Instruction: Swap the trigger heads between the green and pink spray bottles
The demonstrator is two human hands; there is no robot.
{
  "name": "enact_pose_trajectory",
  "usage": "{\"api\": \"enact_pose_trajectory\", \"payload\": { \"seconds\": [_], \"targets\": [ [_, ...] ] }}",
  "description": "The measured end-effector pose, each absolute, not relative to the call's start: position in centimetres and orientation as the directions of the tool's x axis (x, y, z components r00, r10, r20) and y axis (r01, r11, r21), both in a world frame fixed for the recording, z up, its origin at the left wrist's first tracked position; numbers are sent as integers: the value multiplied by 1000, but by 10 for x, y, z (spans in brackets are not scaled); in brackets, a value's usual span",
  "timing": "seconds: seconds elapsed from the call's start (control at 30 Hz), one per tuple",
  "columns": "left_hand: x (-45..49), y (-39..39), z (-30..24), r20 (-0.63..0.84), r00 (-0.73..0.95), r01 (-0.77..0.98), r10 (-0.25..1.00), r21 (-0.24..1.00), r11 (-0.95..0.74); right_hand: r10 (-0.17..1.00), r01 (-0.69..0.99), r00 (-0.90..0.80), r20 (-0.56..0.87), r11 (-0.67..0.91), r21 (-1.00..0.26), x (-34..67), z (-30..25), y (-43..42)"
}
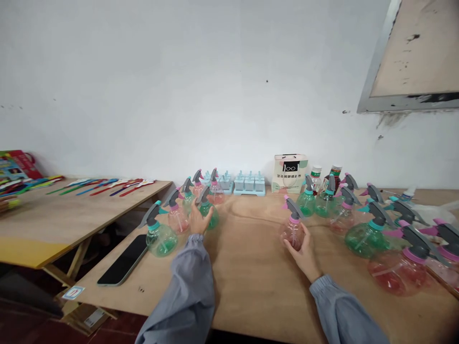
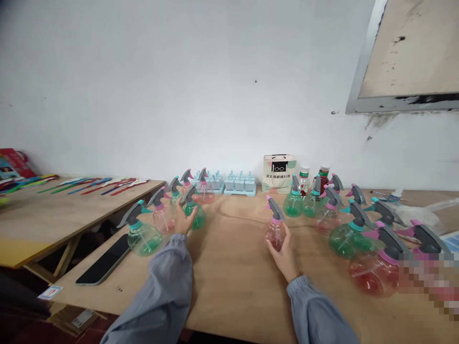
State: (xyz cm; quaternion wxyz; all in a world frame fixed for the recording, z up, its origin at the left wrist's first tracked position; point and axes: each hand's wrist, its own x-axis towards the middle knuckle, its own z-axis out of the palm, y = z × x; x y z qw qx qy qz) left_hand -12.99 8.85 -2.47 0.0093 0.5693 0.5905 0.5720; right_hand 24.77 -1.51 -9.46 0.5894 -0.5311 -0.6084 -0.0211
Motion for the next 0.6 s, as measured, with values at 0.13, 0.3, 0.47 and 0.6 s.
{"api": "enact_pose_trajectory", "payload": {
  "seconds": [0.13, 0.3, 0.47, 0.6],
  "targets": [
    [-120, 81, -46, 627, -398, 821, 670, 570, -46, 641, 665, 251, 725, 430, -611, 246, -93, -16],
    [-110, 103, -42, 595, -433, 824, 677, 566, 30, 663, 632, 262, 701, 432, -644, 245, -95, -15],
    [-101, 124, -30, 544, -496, 789, 677, 607, 91, 668, 617, 267, 694, 435, -656, 246, -98, -13],
    [-103, 126, -25, 548, -497, 764, 673, 644, 39, 663, 622, 261, 702, 441, -647, 246, -101, -13]
  ]
}}
